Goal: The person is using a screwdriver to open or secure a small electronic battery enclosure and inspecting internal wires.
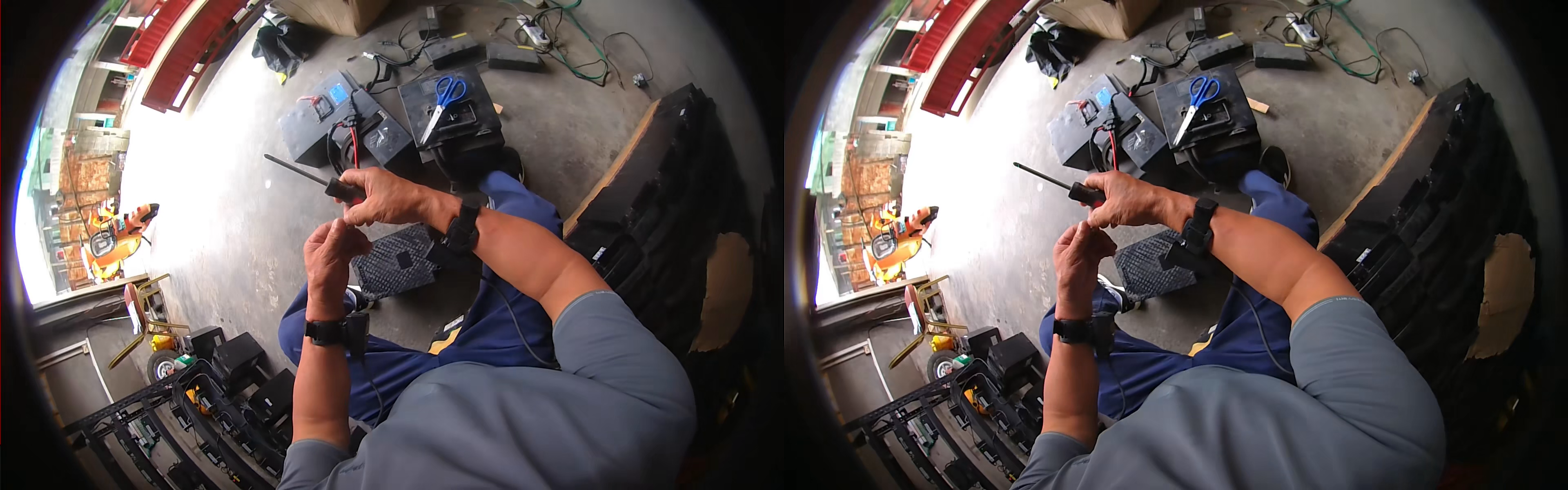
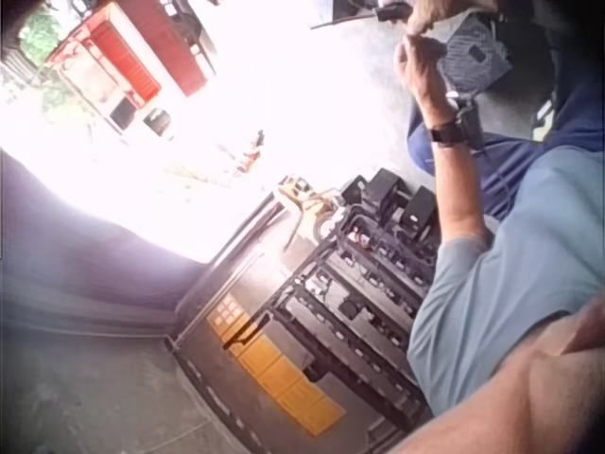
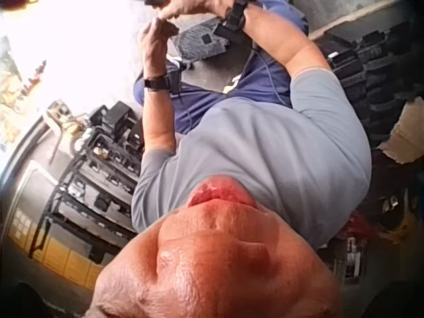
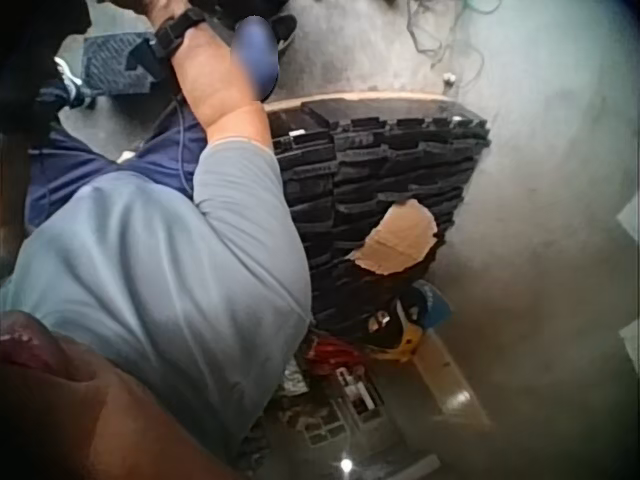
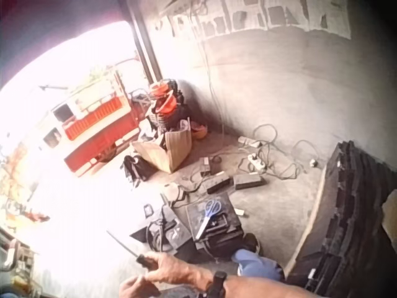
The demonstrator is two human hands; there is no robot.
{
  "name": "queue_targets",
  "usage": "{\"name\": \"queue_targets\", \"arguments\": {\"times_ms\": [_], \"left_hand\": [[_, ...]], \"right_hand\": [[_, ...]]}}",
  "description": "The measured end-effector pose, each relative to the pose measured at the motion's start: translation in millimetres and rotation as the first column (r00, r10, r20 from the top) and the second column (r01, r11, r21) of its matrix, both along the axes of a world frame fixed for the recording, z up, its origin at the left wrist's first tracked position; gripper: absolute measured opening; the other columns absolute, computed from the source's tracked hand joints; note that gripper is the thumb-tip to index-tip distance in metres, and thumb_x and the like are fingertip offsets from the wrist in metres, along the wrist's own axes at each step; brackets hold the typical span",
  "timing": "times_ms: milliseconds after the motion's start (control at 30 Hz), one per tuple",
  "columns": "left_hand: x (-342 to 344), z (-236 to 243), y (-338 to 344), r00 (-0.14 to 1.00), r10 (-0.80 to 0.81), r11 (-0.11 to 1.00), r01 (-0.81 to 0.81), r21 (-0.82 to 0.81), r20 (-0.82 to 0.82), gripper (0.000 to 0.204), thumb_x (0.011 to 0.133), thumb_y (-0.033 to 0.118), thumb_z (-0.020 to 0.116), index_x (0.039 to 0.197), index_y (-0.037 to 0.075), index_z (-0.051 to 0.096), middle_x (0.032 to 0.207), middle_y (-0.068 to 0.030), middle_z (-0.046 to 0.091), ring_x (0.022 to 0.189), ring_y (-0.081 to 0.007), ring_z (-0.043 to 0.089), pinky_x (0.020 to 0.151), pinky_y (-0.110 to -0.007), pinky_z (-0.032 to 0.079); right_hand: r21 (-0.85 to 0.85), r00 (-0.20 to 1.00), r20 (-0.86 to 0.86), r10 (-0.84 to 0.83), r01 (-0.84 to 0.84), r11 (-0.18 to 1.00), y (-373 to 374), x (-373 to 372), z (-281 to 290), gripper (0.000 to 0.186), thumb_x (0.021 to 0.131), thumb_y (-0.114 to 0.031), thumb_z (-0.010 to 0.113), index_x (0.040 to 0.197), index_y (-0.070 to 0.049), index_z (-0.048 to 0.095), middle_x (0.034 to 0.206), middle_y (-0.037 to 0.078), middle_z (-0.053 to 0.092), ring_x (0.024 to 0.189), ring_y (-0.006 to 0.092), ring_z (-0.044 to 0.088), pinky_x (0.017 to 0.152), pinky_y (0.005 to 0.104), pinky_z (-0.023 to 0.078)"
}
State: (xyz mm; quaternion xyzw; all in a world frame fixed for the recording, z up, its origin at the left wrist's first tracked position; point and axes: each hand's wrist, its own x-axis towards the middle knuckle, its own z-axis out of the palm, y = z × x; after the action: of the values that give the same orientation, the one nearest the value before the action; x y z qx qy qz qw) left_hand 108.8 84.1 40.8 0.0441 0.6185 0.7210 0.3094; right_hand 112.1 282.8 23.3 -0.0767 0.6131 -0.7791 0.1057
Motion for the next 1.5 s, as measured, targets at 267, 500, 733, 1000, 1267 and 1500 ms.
{"name": "queue_targets", "arguments": {"times_ms": [267,500,733,1000,1267,1500], "left_hand": [[6,4,5,1.000,0.009,0.999,-0.008,-0.031,0.019,0.024,0.098,0.021,0.061,0.104,-0.002,0.064,0.082,-0.0119,0.069,0.070,-0.0204,0.067,0.065,-0.032,0.055],[5,1,19,0.995,0.060,0.998,-0.057,-0.036,0.081,0.031,0.097,0.025,0.062,0.107,-0.004,0.064,0.084,-0.0127,0.070,0.069,-0.0191,0.067,0.065,-0.029,0.056],[12,-18,-12,0.990,0.017,0.988,0.005,-0.154,0.142,0.027,0.097,0.023,0.063,0.107,-0.002,0.063,0.086,-0.0130,0.071,0.070,-0.0194,0.068,0.066,-0.030,0.056],[22,-34,-24,0.980,-0.011,0.994,0.032,-0.101,0.200,0.022,0.097,0.020,0.063,0.106,0.000,0.065,0.086,-0.0102,0.071,0.071,-0.0173,0.068,0.068,-0.029,0.056],[25,-43,-39,0.974,0.042,0.994,-0.017,-0.112,0.223,0.024,0.097,0.020,0.064,0.108,-0.001,0.065,0.086,-0.0101,0.071,0.072,-0.0165,0.068,0.067,-0.027,0.055],[33,-46,-61,0.966,0.068,0.987,-0.029,-0.157,0.249,0.027,0.096,0.020,0.065,0.112,-0.002,0.064,0.090,-0.0114,0.071,0.075,-0.0171,0.069,0.069,-0.029,0.057]], "right_hand": [[-0.004,1.000,0.016,-0.017,0.017,1.000,6,5,0,0.031,0.079,-0.012,0.074,0.104,0.000,0.059,0.084,0.002,0.060,0.073,0.0093,0.057,0.064,0.0262,0.049],[0.108,0.998,-0.005,-0.060,0.060,0.992,33,-6,-3,0.030,0.079,-0.012,0.072,0.104,0.001,0.061,0.087,0.004,0.063,0.076,0.0101,0.058,0.068,0.0273,0.050],[0.754,0.729,-0.259,-0.634,0.563,0.339,167,-9,-49,0.030,0.078,-0.015,0.063,0.104,-0.001,0.061,0.104,0.028,0.065,0.102,0.0449,0.062,0.086,0.0470,0.051],[0.885,0.665,-0.216,-0.715,0.443,0.145,176,-3,-92,0.038,0.080,-0.020,0.066,0.115,-0.005,0.058,0.105,0.024,0.068,0.101,0.0416,0.064,0.088,0.0475,0.051],[0.818,0.605,-0.343,-0.718,0.569,0.088,187,-10,-108,0.029,0.078,-0.020,0.069,0.101,-0.004,0.061,0.092,0.024,0.067,0.091,0.0436,0.064,0.079,0.0470,0.050],[0.593,0.875,-0.064,-0.479,0.420,0.687,135,-15,-44,0.025,0.085,-0.020,0.071,0.100,-0.002,0.063,0.071,0.002,0.060,0.056,0.0107,0.056,0.051,0.0275,0.044]]}}
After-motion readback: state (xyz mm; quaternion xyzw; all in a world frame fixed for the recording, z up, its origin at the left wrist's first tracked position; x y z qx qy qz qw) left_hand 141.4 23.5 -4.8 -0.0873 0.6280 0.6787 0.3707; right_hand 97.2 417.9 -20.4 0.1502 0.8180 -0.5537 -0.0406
